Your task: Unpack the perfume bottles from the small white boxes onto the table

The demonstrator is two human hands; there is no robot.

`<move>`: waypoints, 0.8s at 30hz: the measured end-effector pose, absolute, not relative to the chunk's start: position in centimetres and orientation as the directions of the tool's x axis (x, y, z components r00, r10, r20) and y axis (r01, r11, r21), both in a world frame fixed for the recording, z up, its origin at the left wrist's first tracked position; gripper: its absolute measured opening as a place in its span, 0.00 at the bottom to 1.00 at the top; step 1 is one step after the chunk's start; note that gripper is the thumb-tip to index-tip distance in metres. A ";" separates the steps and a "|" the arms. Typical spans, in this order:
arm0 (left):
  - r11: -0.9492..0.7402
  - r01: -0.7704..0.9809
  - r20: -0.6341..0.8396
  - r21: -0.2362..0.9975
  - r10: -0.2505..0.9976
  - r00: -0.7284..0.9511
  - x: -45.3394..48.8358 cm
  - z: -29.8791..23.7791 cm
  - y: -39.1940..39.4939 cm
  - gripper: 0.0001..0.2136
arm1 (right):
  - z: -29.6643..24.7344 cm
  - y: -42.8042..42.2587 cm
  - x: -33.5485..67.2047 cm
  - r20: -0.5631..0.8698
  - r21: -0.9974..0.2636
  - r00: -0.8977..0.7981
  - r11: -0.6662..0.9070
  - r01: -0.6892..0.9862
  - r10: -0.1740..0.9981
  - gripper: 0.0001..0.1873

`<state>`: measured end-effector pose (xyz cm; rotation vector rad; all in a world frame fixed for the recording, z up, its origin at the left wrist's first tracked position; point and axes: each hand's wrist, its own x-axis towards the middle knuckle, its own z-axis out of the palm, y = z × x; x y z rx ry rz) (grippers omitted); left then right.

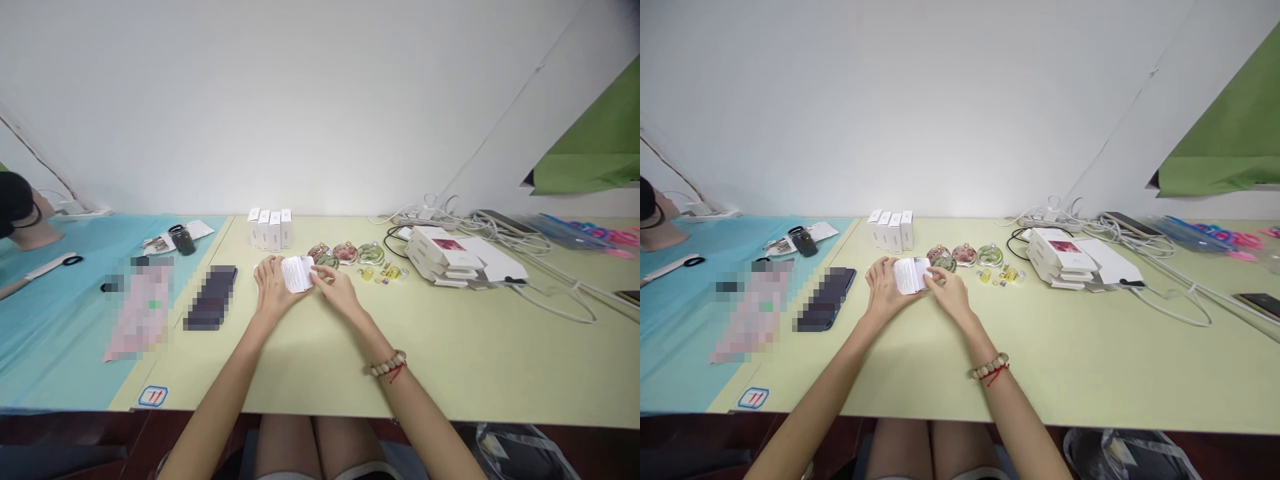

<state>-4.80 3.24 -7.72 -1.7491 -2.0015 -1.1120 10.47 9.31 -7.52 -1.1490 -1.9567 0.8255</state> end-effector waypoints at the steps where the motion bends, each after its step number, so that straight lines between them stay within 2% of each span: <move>1: -0.046 0.929 0.654 0.367 0.723 -0.222 -4.7 -7.6 3.2 0.39 | -7.4 9.4 10.5 0.250 -0.806 -0.338 0.388 0.446 0.907 0.20; 6: -0.129 0.940 0.740 0.317 0.654 -0.159 -4.4 -7.3 2.9 0.35 | -6.8 9.6 10.6 0.291 -0.837 -0.257 0.376 0.399 0.922 0.23; 12: -0.213 0.948 0.818 0.238 0.570 -0.077 -4.8 -7.4 3.0 0.31 | -6.3 9.6 10.8 0.280 -0.886 -0.311 0.369 0.282 0.908 0.24; 15: -0.213 0.960 0.846 0.183 0.531 -0.043 -5.0 -7.3 2.9 0.30 | -6.5 9.2 10.6 0.261 -0.889 -0.349 0.365 0.276 0.900 0.22; 18: -0.202 0.968 0.858 0.147 0.514 -0.023 -5.3 -7.5 2.8 0.30 | -6.8 8.7 10.2 0.268 -0.912 -0.393 0.363 0.192 0.880 0.22; 21: -0.183 0.970 0.839 0.159 0.543 -0.035 -5.6 -7.7 2.8 0.30 | -6.8 8.4 9.9 0.328 -0.898 -0.392 0.413 0.154 0.860 0.20; 24: -0.115 0.964 0.804 0.239 0.580 -0.130 -6.3 -8.0 2.8 0.32 | -6.0 8.5 10.3 0.383 -0.888 -0.284 0.435 0.147 0.879 0.20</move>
